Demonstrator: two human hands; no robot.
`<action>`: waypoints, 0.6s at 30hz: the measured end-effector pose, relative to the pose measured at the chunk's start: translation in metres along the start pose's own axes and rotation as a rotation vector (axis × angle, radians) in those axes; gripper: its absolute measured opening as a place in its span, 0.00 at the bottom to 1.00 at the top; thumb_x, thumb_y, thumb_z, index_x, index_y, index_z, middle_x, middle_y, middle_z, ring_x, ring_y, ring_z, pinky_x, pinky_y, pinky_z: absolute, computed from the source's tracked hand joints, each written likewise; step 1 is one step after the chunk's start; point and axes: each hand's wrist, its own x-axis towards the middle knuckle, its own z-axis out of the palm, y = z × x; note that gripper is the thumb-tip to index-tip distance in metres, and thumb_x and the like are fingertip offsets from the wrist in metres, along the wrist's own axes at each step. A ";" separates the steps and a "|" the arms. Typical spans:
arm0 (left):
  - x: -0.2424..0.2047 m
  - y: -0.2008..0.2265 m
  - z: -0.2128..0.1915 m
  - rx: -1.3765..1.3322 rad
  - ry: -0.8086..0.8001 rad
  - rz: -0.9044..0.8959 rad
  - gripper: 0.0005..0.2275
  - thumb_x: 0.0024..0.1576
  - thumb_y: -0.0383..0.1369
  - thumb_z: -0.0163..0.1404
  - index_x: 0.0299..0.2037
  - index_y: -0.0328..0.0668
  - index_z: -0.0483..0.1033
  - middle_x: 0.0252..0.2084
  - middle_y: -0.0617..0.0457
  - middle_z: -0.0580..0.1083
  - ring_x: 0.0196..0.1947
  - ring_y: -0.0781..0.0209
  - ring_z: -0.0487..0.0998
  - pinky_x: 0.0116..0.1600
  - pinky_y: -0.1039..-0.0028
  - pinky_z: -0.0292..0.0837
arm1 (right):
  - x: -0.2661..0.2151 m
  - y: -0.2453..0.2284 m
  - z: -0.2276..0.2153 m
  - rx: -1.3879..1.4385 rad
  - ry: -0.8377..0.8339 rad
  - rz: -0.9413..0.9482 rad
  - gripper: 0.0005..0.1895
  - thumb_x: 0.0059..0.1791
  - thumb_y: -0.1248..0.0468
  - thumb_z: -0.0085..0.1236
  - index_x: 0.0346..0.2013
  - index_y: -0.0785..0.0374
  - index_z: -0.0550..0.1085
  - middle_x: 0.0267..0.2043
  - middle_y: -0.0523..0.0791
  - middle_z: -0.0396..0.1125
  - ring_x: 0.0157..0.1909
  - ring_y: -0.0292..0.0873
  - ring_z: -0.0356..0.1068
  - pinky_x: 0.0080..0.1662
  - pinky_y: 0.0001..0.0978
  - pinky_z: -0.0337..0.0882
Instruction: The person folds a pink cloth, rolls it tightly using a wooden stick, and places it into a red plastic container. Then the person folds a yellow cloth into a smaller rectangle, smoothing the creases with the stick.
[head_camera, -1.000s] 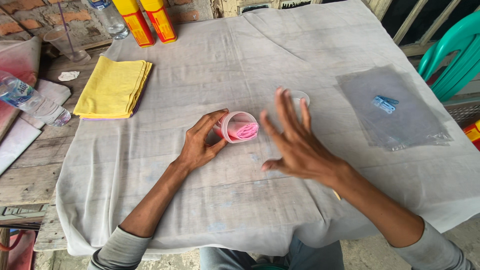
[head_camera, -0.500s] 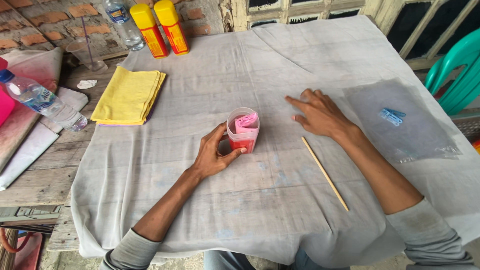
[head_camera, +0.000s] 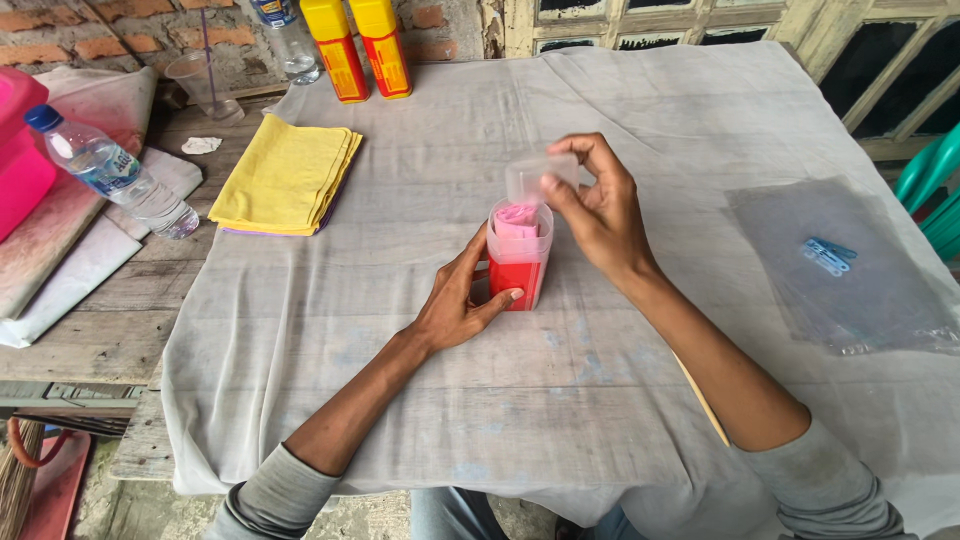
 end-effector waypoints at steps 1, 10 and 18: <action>0.001 0.001 0.000 0.004 0.004 0.015 0.38 0.56 0.30 0.61 0.75 0.33 0.52 0.63 0.30 0.70 0.61 0.35 0.75 0.58 0.52 0.77 | -0.003 0.003 0.000 -0.014 -0.029 -0.019 0.19 0.56 0.59 0.56 0.59 0.63 0.65 0.49 0.46 0.61 0.45 0.41 0.75 0.50 0.38 0.80; -0.003 -0.010 0.004 0.035 0.022 0.053 0.37 0.57 0.31 0.61 0.75 0.34 0.53 0.63 0.30 0.71 0.60 0.33 0.75 0.57 0.53 0.79 | -0.020 -0.018 0.003 -0.149 -0.197 -0.151 0.21 0.52 0.68 0.60 0.59 0.71 0.71 0.54 0.53 0.62 0.50 0.50 0.76 0.46 0.41 0.80; -0.003 -0.018 0.005 0.072 -0.007 0.068 0.37 0.58 0.31 0.60 0.75 0.34 0.52 0.62 0.29 0.71 0.61 0.30 0.74 0.56 0.49 0.78 | -0.021 -0.016 -0.011 -0.260 -0.319 -0.289 0.26 0.52 0.63 0.61 0.62 0.72 0.70 0.57 0.56 0.60 0.55 0.57 0.74 0.48 0.45 0.78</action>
